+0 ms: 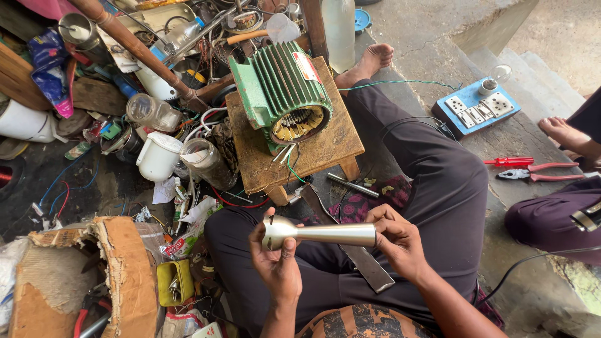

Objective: The person is sitting on the floor in a cluttered workshop, working on a green electrical motor placed on a small wooden stool. They use a metal rod to tap and adjust a flat metal strip inside the motor's stator.

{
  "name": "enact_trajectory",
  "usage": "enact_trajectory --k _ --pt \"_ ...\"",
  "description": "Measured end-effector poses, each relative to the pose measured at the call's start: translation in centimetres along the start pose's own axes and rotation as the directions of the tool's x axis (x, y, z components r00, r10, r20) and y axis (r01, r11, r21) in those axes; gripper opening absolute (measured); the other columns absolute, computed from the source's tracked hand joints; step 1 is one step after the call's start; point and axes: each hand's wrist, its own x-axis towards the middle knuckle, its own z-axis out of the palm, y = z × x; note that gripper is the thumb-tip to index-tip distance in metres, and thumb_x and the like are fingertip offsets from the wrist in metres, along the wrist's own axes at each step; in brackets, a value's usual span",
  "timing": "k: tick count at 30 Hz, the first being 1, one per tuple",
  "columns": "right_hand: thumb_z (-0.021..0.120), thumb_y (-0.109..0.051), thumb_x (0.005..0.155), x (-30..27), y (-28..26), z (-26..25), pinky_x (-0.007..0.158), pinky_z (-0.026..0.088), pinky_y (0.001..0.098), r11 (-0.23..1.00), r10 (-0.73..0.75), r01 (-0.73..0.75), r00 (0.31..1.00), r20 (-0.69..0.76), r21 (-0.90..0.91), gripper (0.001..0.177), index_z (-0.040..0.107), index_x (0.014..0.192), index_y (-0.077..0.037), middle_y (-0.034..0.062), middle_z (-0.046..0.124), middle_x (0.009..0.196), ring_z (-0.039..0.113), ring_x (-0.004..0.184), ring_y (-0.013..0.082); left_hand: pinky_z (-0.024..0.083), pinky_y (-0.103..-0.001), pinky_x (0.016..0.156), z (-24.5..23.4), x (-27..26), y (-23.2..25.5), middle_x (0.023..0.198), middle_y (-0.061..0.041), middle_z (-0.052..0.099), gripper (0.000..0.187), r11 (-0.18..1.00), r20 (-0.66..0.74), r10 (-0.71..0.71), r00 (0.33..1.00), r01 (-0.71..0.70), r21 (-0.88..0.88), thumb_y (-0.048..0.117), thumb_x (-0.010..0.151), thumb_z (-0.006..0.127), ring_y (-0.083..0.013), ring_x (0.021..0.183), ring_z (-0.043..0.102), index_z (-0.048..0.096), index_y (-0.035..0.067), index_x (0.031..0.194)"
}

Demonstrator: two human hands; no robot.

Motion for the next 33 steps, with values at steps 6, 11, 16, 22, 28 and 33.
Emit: enact_trajectory --k 6,11,16,22,28,33 --pt "0.07 0.003 0.088 -0.1 -0.1 -0.8 0.066 0.056 0.025 0.985 0.155 -0.151 0.987 -0.05 0.088 0.012 0.075 0.099 0.003 0.0089 0.06 0.113 0.062 0.087 0.0107 0.065 -0.048 0.092 0.4 0.1 -0.2 0.139 -0.017 0.056 0.061 0.998 0.003 -0.053 0.999 0.053 -0.028 0.015 0.092 0.078 -0.0294 0.108 0.071 0.044 -0.001 0.14" --pt "0.069 0.003 0.093 -0.2 0.4 -0.8 0.072 0.059 0.0241 0.996 0.086 -0.088 0.994 -0.061 -0.027 0.008 0.075 0.098 0.001 0.0083 0.064 0.112 0.064 0.094 0.01 0.064 -0.048 0.095 0.5 0.0 -0.1 0.143 -0.016 0.055 0.06 0.999 0.018 -0.04 0.999 0.04 -0.007 0.015 0.091 0.078 -0.0294 0.11 0.071 0.045 -0.001 0.139" --pt "0.072 0.002 0.087 -0.4 0.5 -0.9 0.069 0.058 0.0256 0.981 0.178 -0.172 0.982 -0.058 0.086 0.013 0.076 0.099 0.002 0.0071 0.06 0.113 0.061 0.092 0.0099 0.065 -0.048 0.094 0.5 -0.1 -0.2 0.131 -0.02 0.059 0.062 0.997 0.004 -0.073 0.997 0.073 -0.002 0.015 0.093 0.078 -0.0306 0.109 0.072 0.046 -0.001 0.143" --pt "0.068 0.007 0.09 -0.2 -0.1 -0.7 0.085 0.055 0.0292 0.979 0.103 -0.112 0.993 -0.066 -0.17 0.009 0.075 0.092 0.002 0.0086 0.065 0.112 0.065 0.102 0.0154 0.063 -0.048 0.09 0.5 -0.2 -0.7 0.137 -0.016 0.056 0.057 0.997 -0.045 -0.081 0.996 0.081 -0.021 0.011 0.091 0.074 -0.0284 0.107 0.07 0.046 0.0 0.139" --pt "0.067 0.011 0.079 0.2 -0.8 -0.6 0.084 0.054 0.0289 0.979 0.156 -0.159 0.987 -0.031 -0.131 0.017 0.071 0.092 0.002 0.0063 0.062 0.116 0.063 0.101 0.0141 0.062 -0.055 0.098 -0.2 -0.1 -1.4 0.15 -0.019 0.051 0.054 0.999 -0.072 -0.024 0.997 0.021 -0.045 0.005 0.094 0.073 -0.0255 0.114 0.065 0.047 -0.001 0.14" --pt "0.074 0.009 0.088 0.2 -1.0 -0.5 0.078 0.051 0.0287 0.972 0.186 -0.186 0.982 -0.014 -0.143 0.011 0.074 0.094 0.001 0.0061 0.06 0.111 0.06 0.095 0.0131 0.061 -0.053 0.093 0.0 -0.3 -1.6 0.155 -0.019 0.05 0.051 0.999 -0.073 -0.033 0.997 0.033 -0.002 0.007 0.093 0.072 -0.0308 0.11 0.069 0.048 0.0 0.138"
